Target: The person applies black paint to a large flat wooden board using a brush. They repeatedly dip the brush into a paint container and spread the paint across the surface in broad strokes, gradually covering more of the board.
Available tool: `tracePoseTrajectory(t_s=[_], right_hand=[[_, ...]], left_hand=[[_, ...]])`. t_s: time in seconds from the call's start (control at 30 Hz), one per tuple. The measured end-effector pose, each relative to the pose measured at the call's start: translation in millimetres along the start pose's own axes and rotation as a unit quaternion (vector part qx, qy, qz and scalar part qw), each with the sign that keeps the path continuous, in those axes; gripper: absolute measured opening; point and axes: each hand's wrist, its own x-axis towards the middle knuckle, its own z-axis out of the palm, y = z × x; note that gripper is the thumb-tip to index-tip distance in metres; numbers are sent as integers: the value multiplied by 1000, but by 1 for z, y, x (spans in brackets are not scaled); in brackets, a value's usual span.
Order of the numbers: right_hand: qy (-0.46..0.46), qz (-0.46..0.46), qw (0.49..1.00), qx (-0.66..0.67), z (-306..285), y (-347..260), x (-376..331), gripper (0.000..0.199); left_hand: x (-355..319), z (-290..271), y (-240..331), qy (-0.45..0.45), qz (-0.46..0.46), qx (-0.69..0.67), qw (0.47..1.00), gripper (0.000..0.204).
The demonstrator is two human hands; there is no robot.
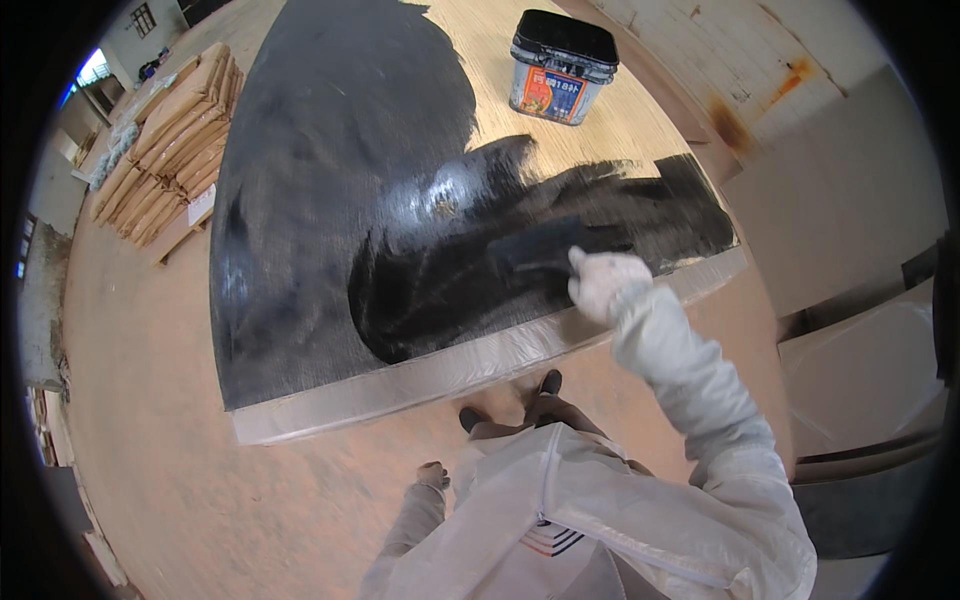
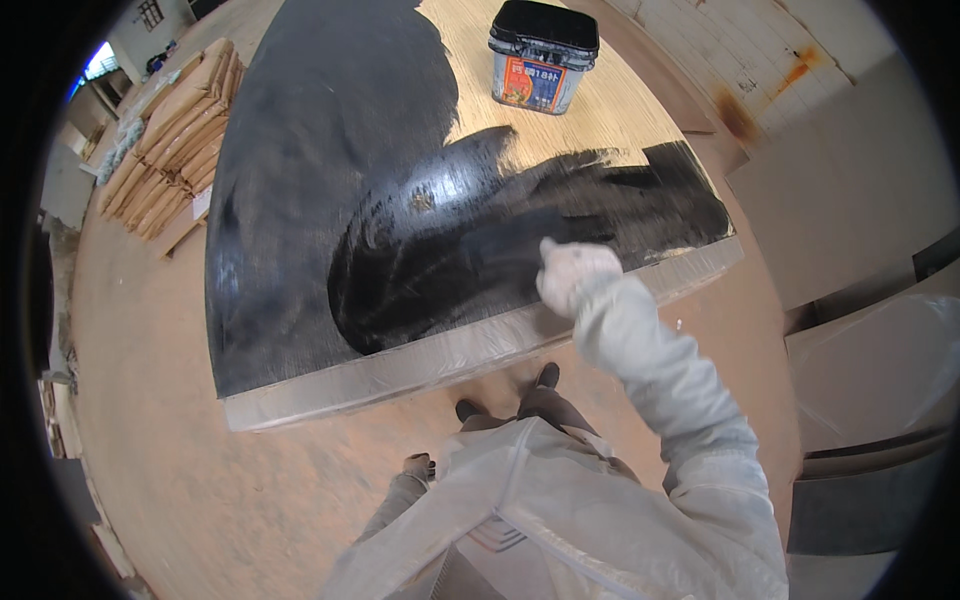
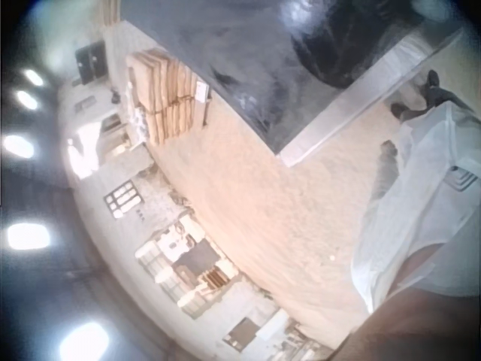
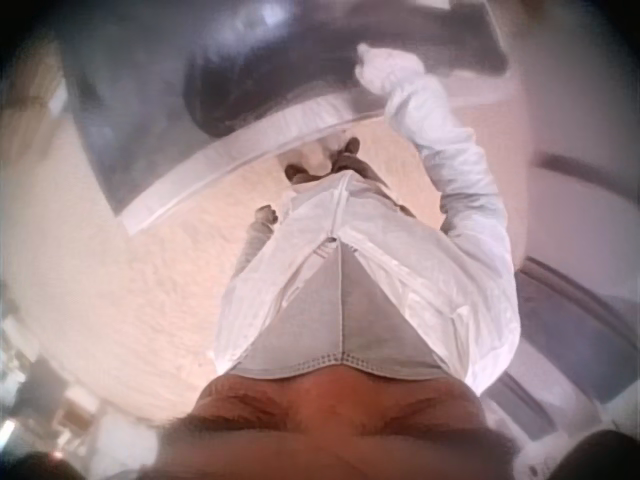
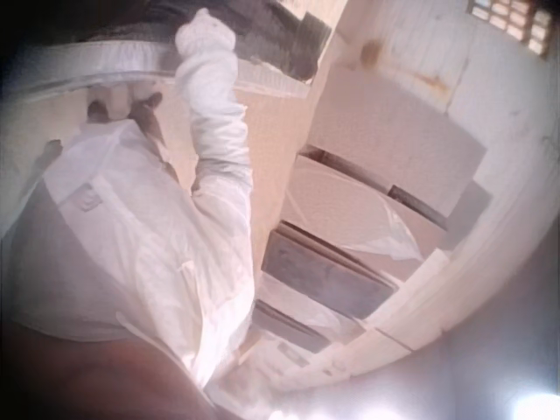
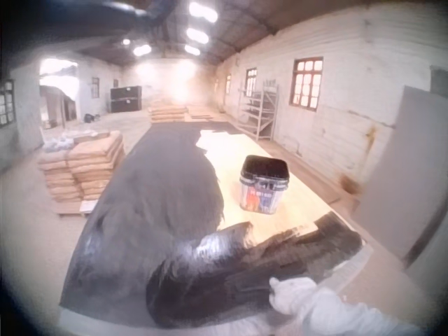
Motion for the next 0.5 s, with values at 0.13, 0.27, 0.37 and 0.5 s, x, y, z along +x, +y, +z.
tracePoseTrajectory(t_s=[0.13, 0.27, 0.37, 0.5], right_hand=[[17, 1, 1000, -17, -25, 60, 125, 45], [-13, -23, 984, -178, -52, 112, 185, 52], [12, -45, 987, -151, -62, 32, 139, 49], [-55, -58, 990, -113, -65, 109, 167, 48]], left_hand=[[-9, -6, 7, -15, 25, -45, 999, 31], [-9, -1, 18, -20, 65, -112, 991, 35], [-30, -21, -31, 26, 55, -188, 980, 37], [-32, -5, -65, 16, 14, -204, 979, 35]])
